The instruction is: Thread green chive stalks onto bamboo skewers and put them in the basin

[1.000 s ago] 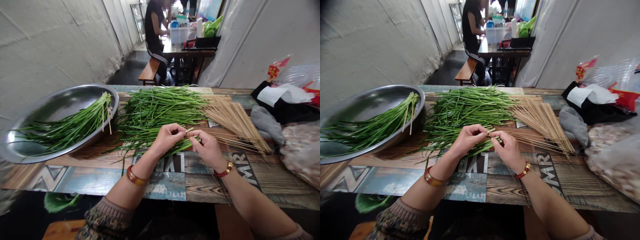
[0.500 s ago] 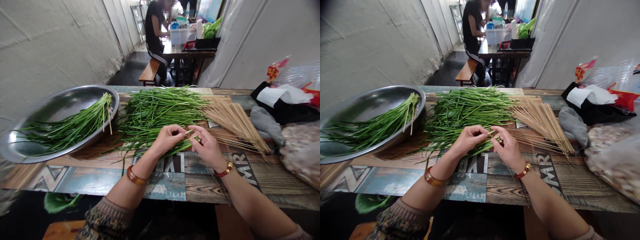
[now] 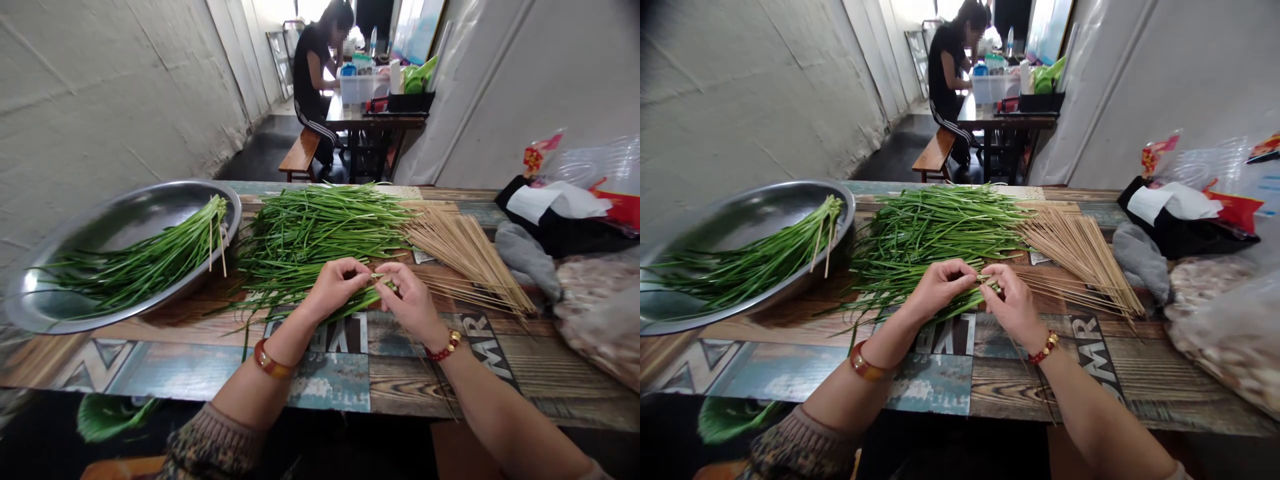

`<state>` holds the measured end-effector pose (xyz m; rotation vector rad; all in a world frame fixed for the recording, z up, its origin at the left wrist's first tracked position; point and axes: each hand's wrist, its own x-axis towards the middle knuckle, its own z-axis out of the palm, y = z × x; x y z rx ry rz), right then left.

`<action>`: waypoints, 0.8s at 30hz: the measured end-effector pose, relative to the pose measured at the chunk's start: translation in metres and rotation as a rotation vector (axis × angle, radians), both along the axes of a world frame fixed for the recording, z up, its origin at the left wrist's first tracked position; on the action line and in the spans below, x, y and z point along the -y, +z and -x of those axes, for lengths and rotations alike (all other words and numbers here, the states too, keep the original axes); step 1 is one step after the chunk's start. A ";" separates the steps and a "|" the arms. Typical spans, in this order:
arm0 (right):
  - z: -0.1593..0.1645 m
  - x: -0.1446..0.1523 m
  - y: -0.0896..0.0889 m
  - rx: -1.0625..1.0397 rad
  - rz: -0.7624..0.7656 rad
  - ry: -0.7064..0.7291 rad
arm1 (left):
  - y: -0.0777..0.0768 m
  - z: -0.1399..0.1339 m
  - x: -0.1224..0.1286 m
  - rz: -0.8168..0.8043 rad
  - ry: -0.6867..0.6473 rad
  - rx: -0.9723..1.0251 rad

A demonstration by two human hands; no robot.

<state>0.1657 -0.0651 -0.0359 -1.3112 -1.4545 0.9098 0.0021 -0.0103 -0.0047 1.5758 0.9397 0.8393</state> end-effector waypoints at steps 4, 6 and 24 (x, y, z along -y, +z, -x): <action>0.000 -0.002 -0.005 -0.019 0.001 -0.011 | -0.002 -0.002 0.001 -0.037 -0.043 -0.027; 0.000 -0.002 -0.005 -0.033 0.004 -0.013 | -0.002 -0.002 0.001 -0.042 -0.088 -0.031; -0.001 -0.003 0.001 -0.094 0.106 0.028 | -0.006 -0.001 0.001 0.046 -0.149 0.044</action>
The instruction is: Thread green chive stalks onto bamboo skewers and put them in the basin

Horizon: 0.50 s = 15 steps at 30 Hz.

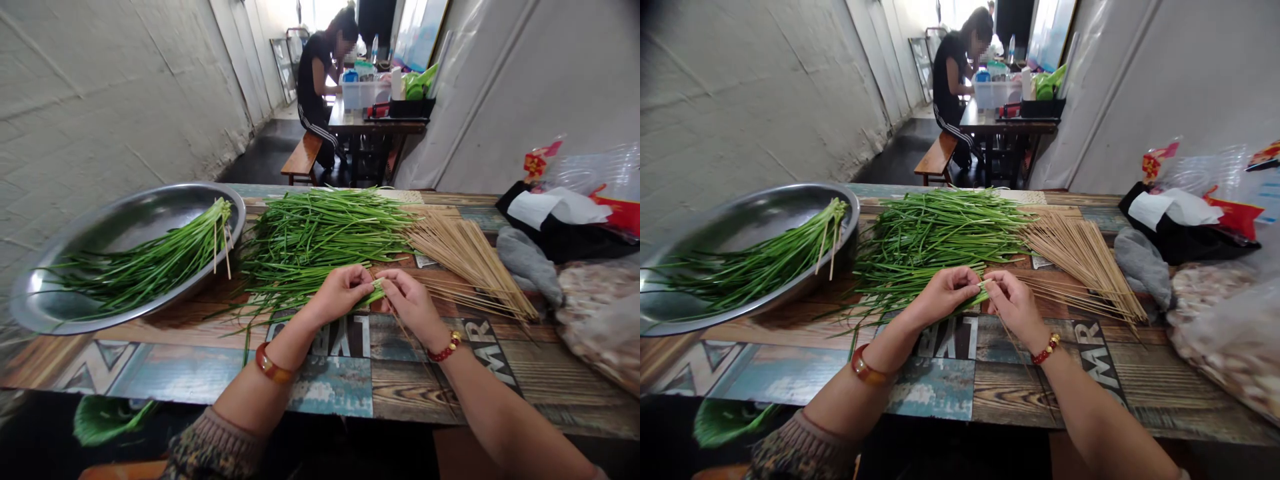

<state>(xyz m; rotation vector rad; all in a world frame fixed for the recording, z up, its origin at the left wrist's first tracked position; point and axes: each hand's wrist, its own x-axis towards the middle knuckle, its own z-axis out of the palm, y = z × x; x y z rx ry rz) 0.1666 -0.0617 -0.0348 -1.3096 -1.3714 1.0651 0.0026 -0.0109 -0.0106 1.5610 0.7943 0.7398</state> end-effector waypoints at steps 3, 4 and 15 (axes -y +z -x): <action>0.003 -0.001 -0.006 0.070 -0.030 -0.052 | -0.005 -0.002 0.000 -0.051 0.018 -0.036; 0.003 -0.001 -0.008 0.099 -0.047 -0.072 | -0.007 -0.002 0.000 -0.073 0.021 -0.054; -0.006 -0.004 -0.012 0.191 -0.027 0.020 | -0.003 0.013 -0.013 -0.306 0.253 -0.185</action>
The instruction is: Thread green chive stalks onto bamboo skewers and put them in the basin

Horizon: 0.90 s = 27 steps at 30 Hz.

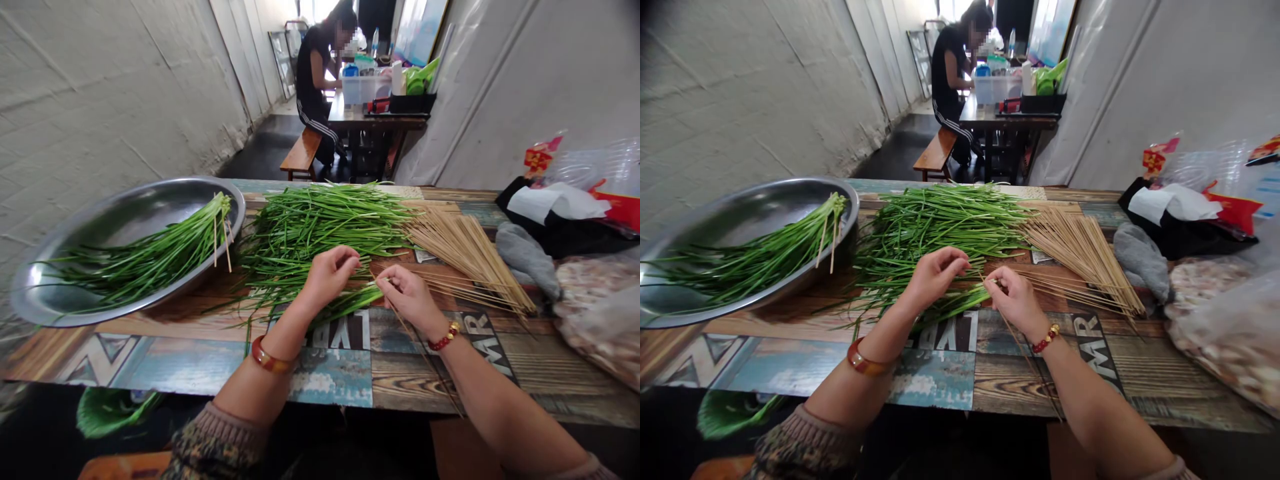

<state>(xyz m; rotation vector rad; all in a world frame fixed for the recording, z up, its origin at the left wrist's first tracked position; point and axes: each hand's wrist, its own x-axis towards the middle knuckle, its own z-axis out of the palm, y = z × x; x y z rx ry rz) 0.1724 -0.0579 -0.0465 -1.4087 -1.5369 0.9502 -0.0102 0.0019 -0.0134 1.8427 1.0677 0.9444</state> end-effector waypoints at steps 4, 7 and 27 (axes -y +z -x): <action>-0.002 0.001 0.001 -0.046 0.072 0.109 | -0.003 0.009 -0.008 -0.222 0.040 -0.193; -0.001 0.002 0.003 -0.084 0.118 0.129 | -0.006 0.010 -0.008 -0.292 -0.034 -0.361; 0.009 0.004 0.005 -0.135 0.030 0.009 | -0.006 -0.001 -0.003 -0.068 -0.063 -0.063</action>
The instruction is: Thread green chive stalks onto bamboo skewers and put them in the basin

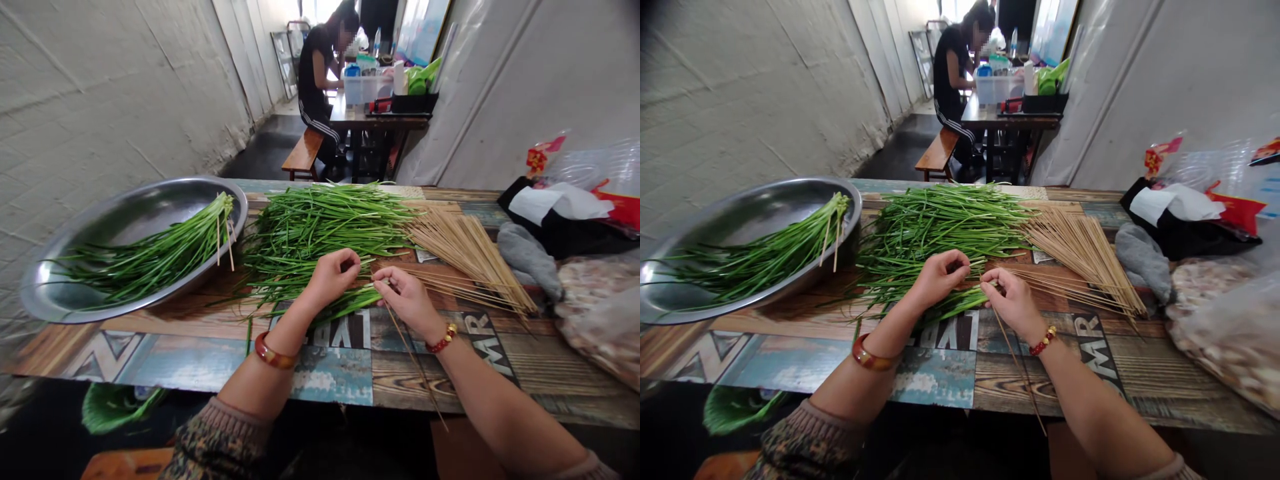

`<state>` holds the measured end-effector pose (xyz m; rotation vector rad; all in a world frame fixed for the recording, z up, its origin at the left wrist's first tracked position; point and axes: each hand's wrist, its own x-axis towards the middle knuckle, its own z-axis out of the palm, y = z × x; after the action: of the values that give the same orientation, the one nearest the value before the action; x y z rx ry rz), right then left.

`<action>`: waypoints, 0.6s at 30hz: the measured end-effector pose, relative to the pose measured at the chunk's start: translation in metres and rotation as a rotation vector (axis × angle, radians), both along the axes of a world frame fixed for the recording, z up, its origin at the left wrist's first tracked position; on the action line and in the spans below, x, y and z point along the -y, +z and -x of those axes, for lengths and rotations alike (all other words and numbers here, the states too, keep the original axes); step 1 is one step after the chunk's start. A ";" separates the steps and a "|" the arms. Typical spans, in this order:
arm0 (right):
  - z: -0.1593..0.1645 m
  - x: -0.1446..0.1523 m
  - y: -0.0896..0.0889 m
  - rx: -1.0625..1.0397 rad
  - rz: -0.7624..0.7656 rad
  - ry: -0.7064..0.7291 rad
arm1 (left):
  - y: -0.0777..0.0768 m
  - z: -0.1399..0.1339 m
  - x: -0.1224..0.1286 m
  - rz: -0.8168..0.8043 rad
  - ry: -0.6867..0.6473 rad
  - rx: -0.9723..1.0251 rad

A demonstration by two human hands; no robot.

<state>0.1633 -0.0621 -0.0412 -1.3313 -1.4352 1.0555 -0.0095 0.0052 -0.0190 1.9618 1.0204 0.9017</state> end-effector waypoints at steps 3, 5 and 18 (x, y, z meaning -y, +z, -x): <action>0.004 0.002 0.000 0.031 -0.032 -0.052 | 0.003 -0.002 0.002 0.141 -0.015 0.090; 0.005 0.003 0.001 0.050 -0.044 -0.071 | 0.005 -0.003 0.004 0.204 -0.021 0.120; 0.003 0.002 0.009 0.032 -0.081 -0.063 | 0.012 -0.010 0.012 0.414 -0.044 0.222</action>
<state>0.1606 -0.0642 -0.0318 -1.3316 -1.4352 0.9288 0.0004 -0.0067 -0.0066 1.4982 0.9437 0.7899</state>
